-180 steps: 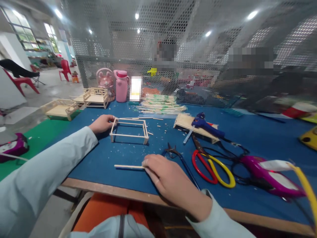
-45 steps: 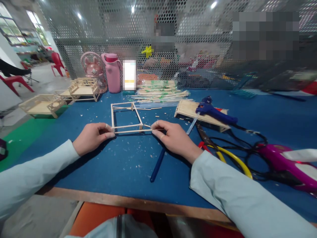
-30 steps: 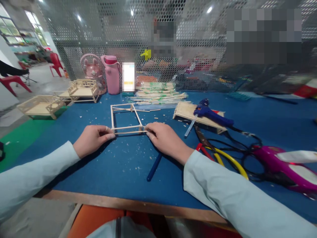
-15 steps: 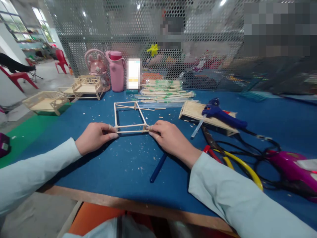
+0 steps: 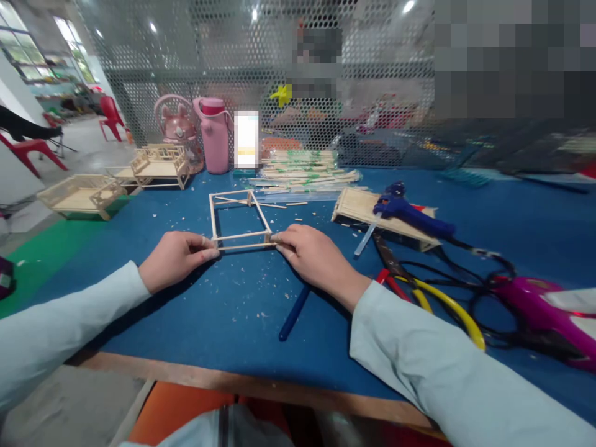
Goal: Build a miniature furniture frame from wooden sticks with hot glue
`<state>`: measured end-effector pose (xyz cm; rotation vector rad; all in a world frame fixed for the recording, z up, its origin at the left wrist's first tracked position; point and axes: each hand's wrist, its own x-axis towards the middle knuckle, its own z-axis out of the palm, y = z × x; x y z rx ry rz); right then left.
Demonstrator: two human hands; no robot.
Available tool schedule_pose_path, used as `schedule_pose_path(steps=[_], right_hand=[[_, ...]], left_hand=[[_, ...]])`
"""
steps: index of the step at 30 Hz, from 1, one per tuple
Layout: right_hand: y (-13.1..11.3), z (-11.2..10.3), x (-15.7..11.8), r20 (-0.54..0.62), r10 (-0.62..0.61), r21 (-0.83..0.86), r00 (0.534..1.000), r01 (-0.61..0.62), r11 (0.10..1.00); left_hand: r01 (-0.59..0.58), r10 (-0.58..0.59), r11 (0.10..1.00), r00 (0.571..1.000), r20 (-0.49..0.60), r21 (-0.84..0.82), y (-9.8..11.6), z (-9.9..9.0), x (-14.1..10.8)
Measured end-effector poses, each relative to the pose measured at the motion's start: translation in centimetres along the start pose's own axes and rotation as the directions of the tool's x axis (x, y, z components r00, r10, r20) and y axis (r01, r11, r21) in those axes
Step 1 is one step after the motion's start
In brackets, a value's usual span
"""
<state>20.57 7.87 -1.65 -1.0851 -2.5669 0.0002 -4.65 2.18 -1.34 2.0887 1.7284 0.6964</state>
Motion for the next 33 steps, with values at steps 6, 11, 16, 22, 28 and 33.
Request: schedule_pose_path(steps=[6, 11, 16, 22, 28, 33], right_hand=[[-0.2, 0.0, 0.2, -0.027, -0.020, 0.062, 0.999, 0.021, 0.998], [-0.6, 0.0, 0.3, -0.030, 0.023, 0.111, 0.999, -0.019, 0.994], [-1.1, -0.2, 0.5, -0.010, 0.131, 0.211, 0.991, -0.126, 0.969], [-1.1, -0.7, 0.8, -0.010, 0.134, 0.219, 0.991, -0.128, 0.967], [-1.1, -0.9, 0.8, 0.005, 0.121, 0.207, 0.993, -0.120, 0.971], [-1.0, -0.6, 0.8, -0.032, 0.134, 0.232, 0.991, -0.123, 0.965]], left_hand=[[-0.010, 0.009, 1.000, 1.000, 0.012, 0.017, -0.2, 0.0, 0.0], [-0.019, 0.019, 0.999, 1.000, 0.006, 0.030, -0.3, 0.1, 0.0], [-0.048, 0.048, 0.998, 0.999, 0.006, 0.044, -0.2, 0.0, -0.2], [-0.085, 0.085, 0.994, 0.996, 0.003, 0.074, -0.2, 0.0, -0.2], [-0.081, 0.080, 0.995, 0.997, 0.012, 0.065, -0.2, 0.0, -0.2], [-0.093, 0.093, 0.994, 0.996, 0.009, 0.064, -0.2, 0.1, -0.2]])
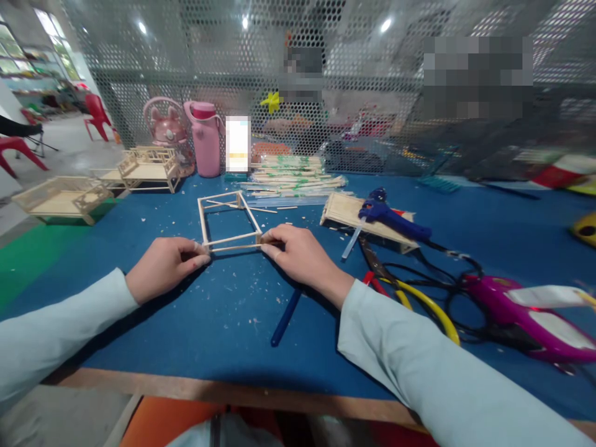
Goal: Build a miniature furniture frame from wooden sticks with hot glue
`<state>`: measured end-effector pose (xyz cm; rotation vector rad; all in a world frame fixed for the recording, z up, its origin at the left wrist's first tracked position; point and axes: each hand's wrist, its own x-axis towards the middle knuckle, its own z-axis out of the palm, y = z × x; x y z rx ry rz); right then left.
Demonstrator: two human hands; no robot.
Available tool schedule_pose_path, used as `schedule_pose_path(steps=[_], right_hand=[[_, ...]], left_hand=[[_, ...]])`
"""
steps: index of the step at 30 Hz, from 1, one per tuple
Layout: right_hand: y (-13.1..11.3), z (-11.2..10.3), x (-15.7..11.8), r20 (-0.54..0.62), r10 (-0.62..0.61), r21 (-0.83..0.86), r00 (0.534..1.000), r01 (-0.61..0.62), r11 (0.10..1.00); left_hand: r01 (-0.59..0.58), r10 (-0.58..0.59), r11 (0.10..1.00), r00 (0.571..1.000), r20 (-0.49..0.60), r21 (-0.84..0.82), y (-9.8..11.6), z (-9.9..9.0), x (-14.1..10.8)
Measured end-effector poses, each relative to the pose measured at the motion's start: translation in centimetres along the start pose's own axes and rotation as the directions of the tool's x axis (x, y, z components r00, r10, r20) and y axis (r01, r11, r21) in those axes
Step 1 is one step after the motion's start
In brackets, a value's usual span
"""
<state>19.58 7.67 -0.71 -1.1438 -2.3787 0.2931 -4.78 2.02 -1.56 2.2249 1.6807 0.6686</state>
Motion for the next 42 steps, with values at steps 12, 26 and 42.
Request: schedule_pose_path(steps=[12, 26, 42], right_hand=[[0.0, 0.5, -0.2, 0.008, 0.067, 0.029, 0.998, -0.067, 0.997], [-5.0, -3.4, -6.6, -0.121, -0.401, -0.378, 0.908, 0.331, 0.865], [-5.2, -2.6, -8.1, -0.179, -0.325, -0.465, 0.929, 0.211, 0.860]], left_hand=[[-0.014, 0.016, 0.999, 0.999, -0.038, 0.044, -0.5, 0.1, 0.4], [-0.352, 0.351, 0.935, 0.936, 0.038, 0.048, 9.0, -0.6, -2.9], [0.059, 0.109, 0.888, 0.937, 0.333, -0.456, 7.1, 3.3, 0.3]])
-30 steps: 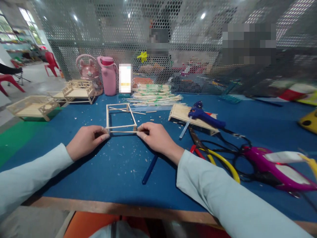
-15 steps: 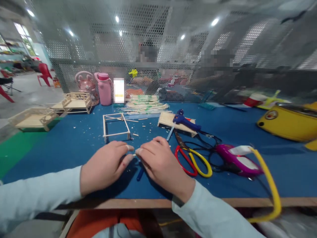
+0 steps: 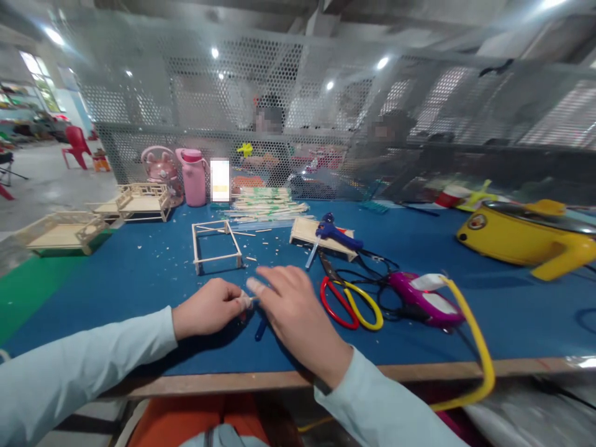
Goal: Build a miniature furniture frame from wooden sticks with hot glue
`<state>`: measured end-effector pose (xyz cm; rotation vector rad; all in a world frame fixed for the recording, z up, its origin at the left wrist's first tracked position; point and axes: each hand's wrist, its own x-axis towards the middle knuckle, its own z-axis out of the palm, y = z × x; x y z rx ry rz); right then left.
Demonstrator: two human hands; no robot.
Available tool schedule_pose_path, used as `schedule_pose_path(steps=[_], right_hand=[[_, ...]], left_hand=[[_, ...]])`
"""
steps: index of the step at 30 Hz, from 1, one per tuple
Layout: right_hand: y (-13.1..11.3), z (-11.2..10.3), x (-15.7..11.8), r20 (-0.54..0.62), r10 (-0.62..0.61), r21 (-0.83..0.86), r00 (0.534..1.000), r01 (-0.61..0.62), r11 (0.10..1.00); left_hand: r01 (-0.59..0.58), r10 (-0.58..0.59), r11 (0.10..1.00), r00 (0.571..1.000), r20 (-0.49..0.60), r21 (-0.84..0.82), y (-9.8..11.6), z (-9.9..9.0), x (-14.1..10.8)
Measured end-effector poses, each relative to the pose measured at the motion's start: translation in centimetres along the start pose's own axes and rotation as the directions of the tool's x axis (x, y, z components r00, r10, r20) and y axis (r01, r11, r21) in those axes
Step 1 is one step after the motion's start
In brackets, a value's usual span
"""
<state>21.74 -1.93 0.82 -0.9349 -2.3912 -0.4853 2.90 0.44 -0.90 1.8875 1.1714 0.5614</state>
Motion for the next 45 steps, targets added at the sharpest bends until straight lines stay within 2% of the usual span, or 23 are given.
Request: schedule_pose_path(steps=[1, 3, 5, 7, 10, 13, 15, 17, 19, 21, 23, 24, 25, 27, 28, 30, 33, 36, 37, 39, 40, 42, 45], right_hand=[[0.3, -0.5, -0.7, -0.015, 0.097, -0.076, 0.995, -0.098, 0.992], [1.3, -1.3, -2.3, -0.043, 0.326, -0.174, 0.944, -0.329, 0.928], [2.1, -1.5, -3.9, 0.123, 0.491, -0.210, 0.863, -0.461, 0.862], [2.6, -1.0, -4.9, 0.209, 0.533, -0.260, 0.820, -0.479, 0.838], [2.5, 0.3, -5.1, 0.240, 0.588, -0.333, 0.773, -0.503, 0.798], [2.2, 1.1, -4.1, 0.239, 0.707, -0.338, 0.666, -0.625, 0.703], [2.0, 1.1, -3.4, 0.165, 0.751, -0.202, 0.640, -0.723, 0.660], [1.7, 0.8, -2.6, 0.075, 0.777, 0.032, 0.626, -0.780, 0.625], [1.2, 0.5, -1.9, 0.065, 0.815, 0.296, 0.575, -0.791, 0.535], [0.5, 0.3, -1.2, 0.160, 0.856, 0.538, 0.492, -0.770, 0.342], [-0.1, 0.4, -0.7, 0.268, 0.852, 0.743, 0.449, -0.659, 0.114], [-0.3, 0.5, -0.4, 0.318, 0.826, 0.819, 0.465, -0.574, 0.008], [-0.6, 0.6, -0.2, 0.362, 0.781, 0.871, 0.509, -0.483, -0.089], [-1.0, 0.8, 0.1, 0.421, 0.643, 0.906, 0.640, -0.334, -0.261], [-1.2, 0.9, 0.3, 0.440, 0.574, 0.897, 0.691, -0.300, -0.325], [-1.4, 0.7, 0.5, 0.463, 0.488, 0.877, 0.740, -0.301, -0.376], [-0.9, -0.2, 0.3, 0.459, 0.497, 0.884, 0.737, -0.324, -0.336], [0.7, -1.9, -0.9, 0.388, 0.585, 0.920, 0.712, -0.333, -0.205], [1.2, -2.5, -1.6, 0.379, 0.615, 0.911, 0.691, -0.397, -0.114], [2.0, -3.4, -2.8, 0.350, 0.670, 0.784, 0.654, -0.596, 0.172], [2.2, -3.7, -3.4, 0.349, 0.660, 0.662, 0.665, -0.674, 0.328], [2.0, -3.9, -4.1, 0.402, 0.590, 0.407, 0.700, -0.714, 0.569], [0.9, -3.6, -4.4, 0.506, 0.479, 0.229, 0.718, -0.646, 0.728]], left_hand=[[0.026, -0.026, 0.999, 1.000, -0.015, -0.027, -0.2, 0.0, 0.1], [0.069, -0.073, 0.993, 0.996, -0.045, -0.091, -0.6, -0.1, 0.4], [0.084, -0.095, 0.983, 0.993, -0.063, -0.162, -0.9, -0.1, 0.6], [0.078, -0.093, 0.969, 0.994, -0.054, -0.235, -1.0, 0.1, 0.7], [0.079, -0.083, 0.942, 0.997, 0.002, -0.326, -0.9, 0.4, 0.6], [0.093, -0.081, 0.912, 0.996, 0.049, -0.399, -0.6, 0.7, 0.4], [0.088, -0.063, 0.896, 0.995, 0.072, -0.436, -0.2, 0.8, 0.3], [0.078, -0.035, 0.890, 0.994, 0.103, -0.449, 0.3, 0.9, 0.5], [0.030, 0.009, 0.912, 0.996, 0.093, -0.409, 1.1, 0.8, 0.7], [-0.050, 0.063, 0.937, 0.998, 0.027, -0.346, 2.0, 0.7, 0.9], [-0.171, 0.161, 0.945, 0.985, -0.060, -0.278, 2.9, 0.5, 1.0], [-0.236, 0.222, 0.937, 0.971, -0.084, -0.257, 3.3, 0.5, 0.9], [-0.301, 0.286, 0.922, 0.954, -0.094, -0.243, 3.6, 0.6, 0.7], [-0.381, 0.374, 0.885, 0.924, -0.079, -0.266, 3.9, 0.9, 0.4], [-0.384, 0.384, 0.873, 0.921, -0.061, -0.300, 3.9, 1.1, 0.2], [-0.362, 0.372, 0.857, 0.927, -0.044, -0.367, 3.5, 1.6, 0.0], [-0.302, 0.288, 0.824, 0.952, -0.105, -0.479, 2.7, 2.1, -0.1], [-0.143, 0.043, 0.740, 0.985, -0.166, -0.657, 2.0, 2.5, 0.1], [-0.091, -0.028, 0.713, 0.987, -0.158, -0.696, 1.8, 2.6, 0.2], [-0.050, -0.081, 0.698, 0.986, -0.149, -0.714, 1.6, 2.8, 0.4], [-0.062, -0.069, 0.711, 0.985, -0.158, -0.700, 1.5, 2.8, 0.5], [-0.113, -0.026, 0.744, 0.980, -0.198, -0.658, 1.3, 3.0, 0.5], [-0.144, 0.011, 0.787, 0.976, -0.219, -0.600, 1.3, 3.1, 0.2]])
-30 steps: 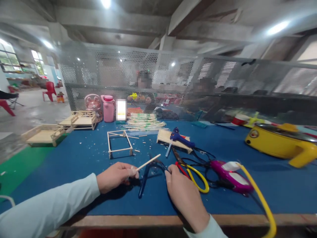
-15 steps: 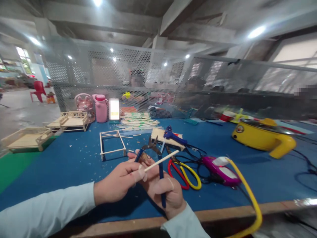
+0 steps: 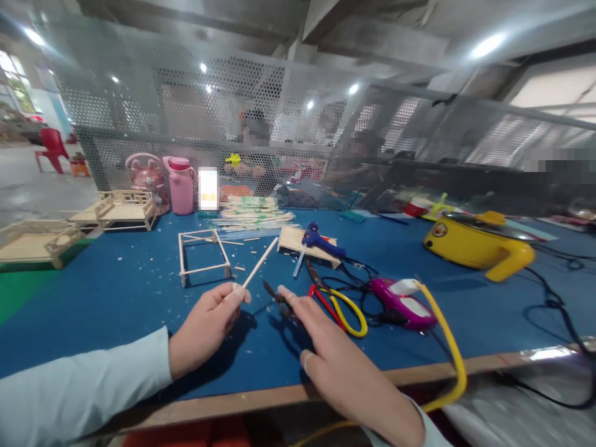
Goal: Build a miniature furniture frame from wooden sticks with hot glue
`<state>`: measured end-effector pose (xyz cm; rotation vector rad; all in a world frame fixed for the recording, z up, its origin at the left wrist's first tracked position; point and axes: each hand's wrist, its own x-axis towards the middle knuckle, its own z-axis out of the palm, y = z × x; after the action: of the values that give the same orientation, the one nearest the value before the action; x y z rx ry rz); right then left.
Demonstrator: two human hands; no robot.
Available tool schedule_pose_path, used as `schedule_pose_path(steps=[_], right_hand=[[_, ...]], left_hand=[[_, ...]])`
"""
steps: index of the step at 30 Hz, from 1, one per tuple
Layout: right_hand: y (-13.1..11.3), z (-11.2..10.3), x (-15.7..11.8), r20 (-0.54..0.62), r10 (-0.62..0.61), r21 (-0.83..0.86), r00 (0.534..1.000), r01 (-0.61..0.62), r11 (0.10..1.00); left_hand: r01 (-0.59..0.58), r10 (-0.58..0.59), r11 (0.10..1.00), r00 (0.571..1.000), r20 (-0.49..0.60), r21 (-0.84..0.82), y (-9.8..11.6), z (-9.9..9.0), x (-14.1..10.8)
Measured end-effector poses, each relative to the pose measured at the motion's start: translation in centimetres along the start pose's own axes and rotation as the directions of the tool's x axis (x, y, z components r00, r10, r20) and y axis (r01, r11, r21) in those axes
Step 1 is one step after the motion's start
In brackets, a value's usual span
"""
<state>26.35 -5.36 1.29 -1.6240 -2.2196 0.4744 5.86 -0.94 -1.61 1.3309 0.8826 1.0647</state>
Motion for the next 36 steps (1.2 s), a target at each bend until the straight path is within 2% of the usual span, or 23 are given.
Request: schedule_pose_path(steps=[4, 8, 11, 15, 18, 22, 25, 28, 32, 34, 36], right_hand=[[-1.5, 0.7, 0.2, 0.044, -0.058, -0.093, 0.997, 0.062, 0.994], [-2.6, 0.6, 0.6, 0.079, -0.090, -0.083, 0.993, 0.097, 0.992], [-2.7, 0.5, 0.6, 0.099, -0.071, -0.054, 0.993, 0.076, 0.996], [-2.2, 0.5, 0.6, 0.165, 0.019, 0.032, 0.986, -0.024, 0.999], [-2.3, 0.4, 0.9, 0.148, 0.045, 0.135, 0.988, -0.065, 0.989], [-2.7, 0.4, 1.5, 0.082, -0.019, 0.236, 0.996, -0.001, 0.972], [-2.8, 1.2, 1.6, 0.037, -0.078, 0.151, 0.996, 0.071, 0.986], [-2.7, 2.3, 1.7, -0.050, -0.114, -0.093, 0.992, 0.109, 0.990], [-3.0, 3.1, 2.2, -0.151, -0.120, -0.432, 0.981, 0.044, 0.901], [-3.1, 2.8, 2.5, -0.160, -0.095, -0.407, 0.983, 0.022, 0.913], [-3.3, 2.1, 2.7, -0.070, -0.043, -0.153, 0.997, 0.032, 0.988]], left_hand=[[-0.004, 0.002, 0.997, 1.000, 0.021, 0.075, 0.2, 0.1, -0.5], [-0.011, 0.006, 0.992, 0.999, 0.042, 0.125, 0.5, 0.2, -0.8], [-0.033, 0.023, 0.987, 0.998, 0.065, 0.157, 0.5, 0.2, -0.9], [-0.061, 0.047, 0.979, 0.996, 0.072, 0.195, 0.2, 0.1, -1.0], [-0.099, 0.082, 0.981, 0.991, 0.108, 0.164, 0.1, 0.0, -1.3], [-0.141, 0.121, 0.980, 0.982, 0.142, 0.141, 0.4, 0.0, -1.5], [-0.066, 0.052, 0.975, 0.996, 0.074, 0.211, 0.4, 0.1, -1.3], [0.016, -0.024, 0.975, 0.999, 0.034, 0.221, 0.3, 0.3, -1.0], [0.159, -0.155, 0.974, 0.987, -0.035, 0.160, -0.1, 0.6, -0.7], [0.168, -0.164, 0.974, 0.986, -0.040, 0.150, 0.0, 0.6, -0.5], [0.100, -0.102, 0.978, 0.995, -0.001, 0.185, 0.3, 0.4, -0.3]])
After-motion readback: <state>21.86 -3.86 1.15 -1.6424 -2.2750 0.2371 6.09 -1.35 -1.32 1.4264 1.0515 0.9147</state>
